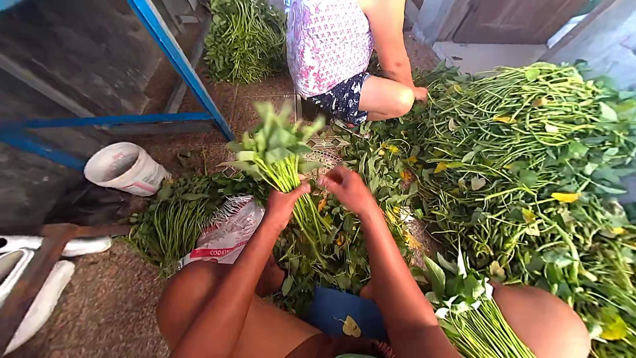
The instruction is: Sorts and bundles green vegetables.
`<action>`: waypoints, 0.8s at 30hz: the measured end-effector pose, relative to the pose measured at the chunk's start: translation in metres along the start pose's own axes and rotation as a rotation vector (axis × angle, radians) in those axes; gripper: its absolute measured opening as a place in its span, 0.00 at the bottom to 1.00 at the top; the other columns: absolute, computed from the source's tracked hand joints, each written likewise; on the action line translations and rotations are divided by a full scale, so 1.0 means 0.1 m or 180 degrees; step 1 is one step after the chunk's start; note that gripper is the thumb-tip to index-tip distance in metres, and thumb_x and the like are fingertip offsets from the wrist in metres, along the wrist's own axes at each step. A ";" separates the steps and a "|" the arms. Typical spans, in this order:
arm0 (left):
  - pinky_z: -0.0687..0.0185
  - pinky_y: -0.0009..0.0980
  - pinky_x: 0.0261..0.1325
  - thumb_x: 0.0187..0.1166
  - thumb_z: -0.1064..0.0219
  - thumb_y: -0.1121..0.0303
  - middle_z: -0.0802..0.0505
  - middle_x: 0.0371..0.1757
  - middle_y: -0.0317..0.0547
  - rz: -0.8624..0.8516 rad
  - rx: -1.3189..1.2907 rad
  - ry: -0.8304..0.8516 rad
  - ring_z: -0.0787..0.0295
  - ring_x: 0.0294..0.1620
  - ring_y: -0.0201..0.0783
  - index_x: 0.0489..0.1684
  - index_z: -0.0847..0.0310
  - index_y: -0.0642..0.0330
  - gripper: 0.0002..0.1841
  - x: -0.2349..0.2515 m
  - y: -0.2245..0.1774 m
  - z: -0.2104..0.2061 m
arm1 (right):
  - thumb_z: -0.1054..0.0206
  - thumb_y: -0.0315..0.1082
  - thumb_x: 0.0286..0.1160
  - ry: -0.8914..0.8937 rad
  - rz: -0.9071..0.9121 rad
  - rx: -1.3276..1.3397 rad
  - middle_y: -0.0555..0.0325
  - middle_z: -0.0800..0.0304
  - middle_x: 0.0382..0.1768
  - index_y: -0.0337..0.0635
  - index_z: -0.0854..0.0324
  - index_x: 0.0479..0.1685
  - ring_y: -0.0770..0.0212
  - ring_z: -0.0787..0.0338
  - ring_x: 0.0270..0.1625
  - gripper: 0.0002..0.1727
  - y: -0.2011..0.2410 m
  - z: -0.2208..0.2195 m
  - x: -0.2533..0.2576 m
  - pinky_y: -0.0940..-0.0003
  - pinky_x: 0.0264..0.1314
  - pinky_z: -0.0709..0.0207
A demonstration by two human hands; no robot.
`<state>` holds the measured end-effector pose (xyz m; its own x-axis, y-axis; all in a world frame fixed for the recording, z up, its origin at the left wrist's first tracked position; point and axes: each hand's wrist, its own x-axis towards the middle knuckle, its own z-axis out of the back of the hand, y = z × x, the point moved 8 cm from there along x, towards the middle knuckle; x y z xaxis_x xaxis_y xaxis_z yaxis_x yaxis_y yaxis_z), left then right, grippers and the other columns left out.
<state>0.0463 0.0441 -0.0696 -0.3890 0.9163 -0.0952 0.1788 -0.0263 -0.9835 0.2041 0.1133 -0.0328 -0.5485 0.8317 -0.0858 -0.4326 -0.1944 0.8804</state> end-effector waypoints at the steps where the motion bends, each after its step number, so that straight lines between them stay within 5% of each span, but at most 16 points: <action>1: 0.11 0.37 0.54 0.73 0.27 0.80 0.07 0.42 0.47 -0.0029 -0.0101 -0.0233 0.09 0.44 0.38 0.57 0.19 0.67 0.15 0.06 0.00 0.07 | 0.27 0.47 0.78 0.0286 -0.0160 -0.0178 0.42 0.08 0.50 0.32 0.16 0.59 0.48 0.08 0.53 0.25 -0.07 -0.13 0.00 0.46 0.63 0.16; 4: 0.09 0.36 0.52 0.75 0.28 0.81 0.06 0.42 0.47 0.0022 -0.0327 -0.0613 0.07 0.43 0.39 0.57 0.19 0.66 0.14 0.14 0.02 0.14 | 0.34 0.36 0.83 0.0666 -0.0341 -0.0619 0.43 0.07 0.55 0.35 0.14 0.63 0.48 0.09 0.59 0.17 -0.17 -0.37 0.03 0.48 0.70 0.20; 8: 0.09 0.37 0.53 0.78 0.32 0.81 0.06 0.42 0.46 0.0287 -0.0558 -0.0422 0.07 0.43 0.39 0.56 0.21 0.64 0.12 0.18 0.02 0.10 | 0.37 0.32 0.83 0.0127 -0.0180 -0.0852 0.41 0.08 0.53 0.37 0.11 0.57 0.43 0.09 0.58 0.13 -0.23 -0.22 0.15 0.41 0.66 0.20; 12: 0.08 0.39 0.53 0.84 0.40 0.81 0.07 0.38 0.46 0.0421 -0.0953 -0.0400 0.06 0.40 0.41 0.53 0.24 0.62 0.08 0.18 0.06 0.05 | 0.46 0.32 0.90 0.0282 -0.0070 -0.0061 0.40 0.09 0.57 0.32 0.17 0.63 0.48 0.10 0.62 0.17 -0.40 -0.66 0.11 0.50 0.72 0.21; 14: 0.07 0.37 0.50 0.81 0.38 0.83 0.07 0.37 0.45 0.0160 -0.0813 -0.0707 0.06 0.38 0.39 0.52 0.24 0.63 0.08 0.21 0.04 0.12 | 0.53 0.33 0.93 -0.0183 -0.0082 0.0534 0.37 0.11 0.58 0.29 0.19 0.65 0.49 0.11 0.63 0.21 -0.57 -0.66 0.06 0.53 0.73 0.21; 18: 0.06 0.36 0.50 0.75 0.31 0.84 0.07 0.39 0.43 -0.0277 -0.0416 -0.1134 0.06 0.39 0.38 0.51 0.21 0.64 0.11 0.23 -0.06 0.24 | 0.46 0.40 0.89 -0.0654 0.0008 0.1147 0.41 0.12 0.58 0.31 0.16 0.61 0.55 0.12 0.59 0.22 -0.79 -0.46 0.14 0.57 0.67 0.20; 20: 0.06 0.36 0.50 0.76 0.31 0.83 0.07 0.39 0.42 -0.0192 -0.0410 -0.1126 0.05 0.39 0.37 0.51 0.22 0.63 0.11 0.21 -0.06 0.22 | 0.44 0.38 0.91 -0.0573 -0.0489 0.1114 0.40 0.12 0.63 0.32 0.19 0.68 0.52 0.11 0.63 0.20 -1.16 -0.38 0.31 0.54 0.70 0.18; 24: 0.06 0.35 0.48 0.78 0.34 0.84 0.06 0.36 0.42 -0.0150 -0.0473 -0.1105 0.05 0.37 0.37 0.51 0.23 0.62 0.10 0.20 -0.19 0.20 | 0.50 0.34 0.92 -0.0656 -0.1834 0.0407 0.32 0.17 0.69 0.30 0.25 0.76 0.40 0.14 0.70 0.22 -2.57 -0.19 0.49 0.46 0.76 0.23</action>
<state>0.0172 0.0555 -0.0556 -0.6783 0.7246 -0.1220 0.2727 0.0941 -0.9575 0.2752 0.1940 -0.2722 -0.0978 0.8701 -0.4830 -0.5219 0.3684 0.7694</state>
